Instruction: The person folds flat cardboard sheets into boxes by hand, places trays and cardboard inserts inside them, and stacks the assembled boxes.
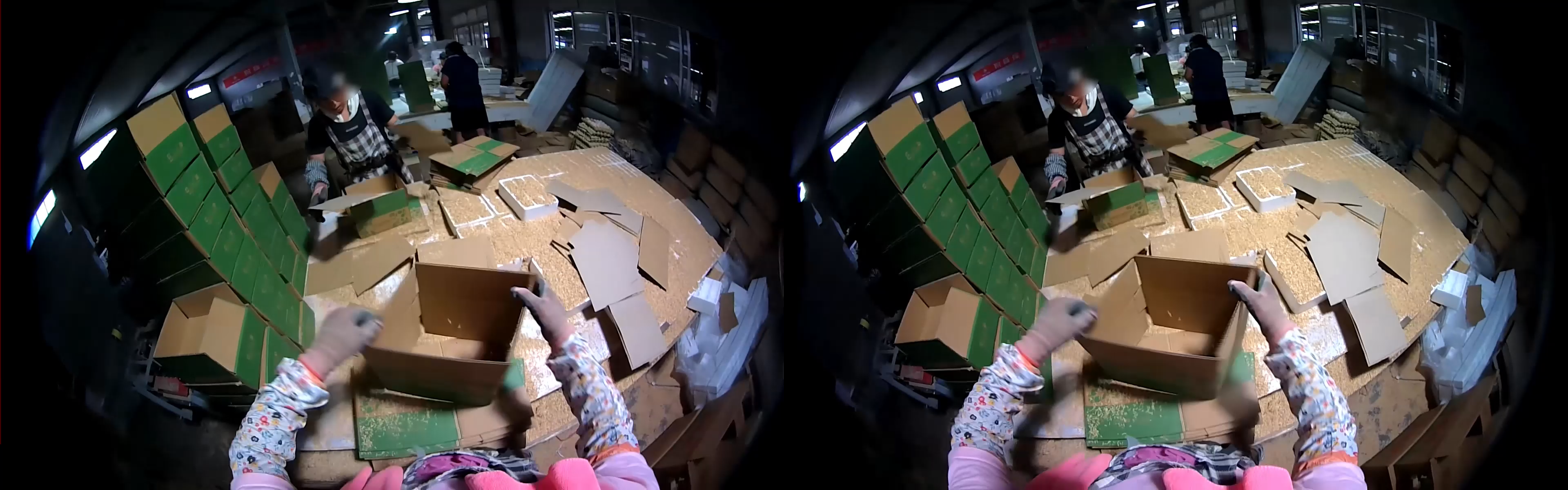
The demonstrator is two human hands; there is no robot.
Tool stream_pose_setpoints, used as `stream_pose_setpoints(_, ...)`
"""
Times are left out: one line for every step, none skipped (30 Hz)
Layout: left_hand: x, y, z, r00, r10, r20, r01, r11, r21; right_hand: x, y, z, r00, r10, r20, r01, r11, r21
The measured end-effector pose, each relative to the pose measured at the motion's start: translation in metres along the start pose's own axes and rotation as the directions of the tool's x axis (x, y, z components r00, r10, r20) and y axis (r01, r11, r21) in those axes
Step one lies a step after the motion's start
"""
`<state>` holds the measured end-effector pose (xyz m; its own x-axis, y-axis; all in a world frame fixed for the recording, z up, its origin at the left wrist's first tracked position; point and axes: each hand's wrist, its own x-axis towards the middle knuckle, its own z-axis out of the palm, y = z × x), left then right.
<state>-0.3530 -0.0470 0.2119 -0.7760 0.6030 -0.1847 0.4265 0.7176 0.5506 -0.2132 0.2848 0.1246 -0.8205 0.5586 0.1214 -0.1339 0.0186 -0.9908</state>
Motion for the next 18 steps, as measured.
stream_pose_setpoints(-0.005,0.005,0.035,0.952,0.304,0.041,-0.284,0.824,0.491,0.004,0.018,0.005,0.999,0.047,0.006,-0.047,0.999,0.021)
stream_pose_setpoints(-0.019,0.032,0.051,0.879,0.453,0.149,-0.476,0.816,0.329,-0.006,0.020,0.030,0.980,-0.184,-0.081,0.144,0.925,-0.352)
stream_pose_setpoints(-0.020,0.040,0.069,0.822,0.421,0.384,-0.550,0.763,0.340,-0.003,0.045,0.044,0.987,-0.161,0.008,0.133,0.788,-0.601)
stream_pose_setpoints(-0.007,0.014,0.100,0.614,0.466,0.637,-0.707,0.684,0.181,-0.007,0.049,0.055,0.982,-0.143,0.119,0.185,0.814,-0.551)
stream_pose_setpoints(-0.012,0.015,0.108,0.547,0.277,0.790,-0.539,0.839,0.079,-0.011,0.047,0.055,0.987,-0.114,0.114,0.161,0.664,-0.730)
stream_pose_setpoints(-0.028,0.009,0.111,0.408,0.484,0.775,-0.698,0.712,-0.077,-0.014,0.045,0.054,0.990,-0.085,0.109,0.137,0.477,-0.868)
stream_pose_setpoints(-0.038,0.004,0.106,0.501,0.557,0.662,-0.687,0.721,-0.088,-0.008,0.054,0.045,0.995,-0.051,0.084,0.096,0.331,-0.939)
stream_pose_setpoints(-0.048,-0.002,0.102,0.581,0.616,0.532,-0.678,0.728,-0.103,0.001,0.062,0.035,0.970,-0.044,0.239,0.223,0.550,-0.805)
stream_pose_setpoints(-0.048,-0.002,0.098,0.844,0.473,0.252,-0.474,0.878,-0.059,0.014,0.064,0.024,0.918,-0.080,0.388,0.319,0.732,-0.603)
stream_pose_setpoints(-0.050,-0.005,0.094,0.974,0.224,-0.040,-0.227,0.970,-0.087,0.036,0.040,0.015,0.786,0.180,0.591,0.156,0.867,-0.472)
stream_pose_setpoints(-0.045,-0.023,0.100,0.991,0.114,-0.070,-0.122,0.983,-0.139,0.055,0.013,0.014,0.525,0.355,0.774,-0.088,0.927,-0.366)
stream_pose_setpoints(-0.027,-0.044,0.120,0.994,0.001,-0.106,-0.024,0.977,-0.212,0.077,-0.008,0.017,0.530,0.424,0.735,-0.044,0.879,-0.475)
stream_pose_setpoints(-0.018,-0.052,0.136,0.983,-0.113,-0.142,0.066,0.952,-0.300,0.090,-0.024,0.022,0.536,0.492,0.686,0.013,0.808,-0.589)
stream_pose_setpoints(-0.029,-0.036,0.139,0.950,-0.150,-0.275,0.101,0.978,-0.185,0.077,-0.024,0.033,0.619,0.213,0.756,0.452,0.691,-0.564)
stream_pose_setpoints(-0.034,-0.032,0.132,0.888,-0.019,-0.459,0.012,1.000,-0.017,0.054,-0.022,0.048,0.551,-0.088,0.830,0.787,0.385,-0.483)
stream_pose_setpoints(-0.042,-0.033,0.128,0.790,0.130,-0.599,-0.036,0.986,0.166,-0.003,-0.046,0.057,0.572,0.057,0.818,0.748,0.374,-0.549)
stream_pose_setpoints(-0.048,-0.037,0.130,0.661,0.287,-0.693,-0.049,0.939,0.341,-0.040,-0.051,0.063,0.346,0.012,0.938,0.921,0.187,-0.342)
stream_pose_setpoints(-0.053,-0.048,0.138,0.714,0.234,-0.660,0.001,0.942,0.334,-0.078,0.000,0.047,0.348,-0.020,0.937,0.923,0.180,-0.339)
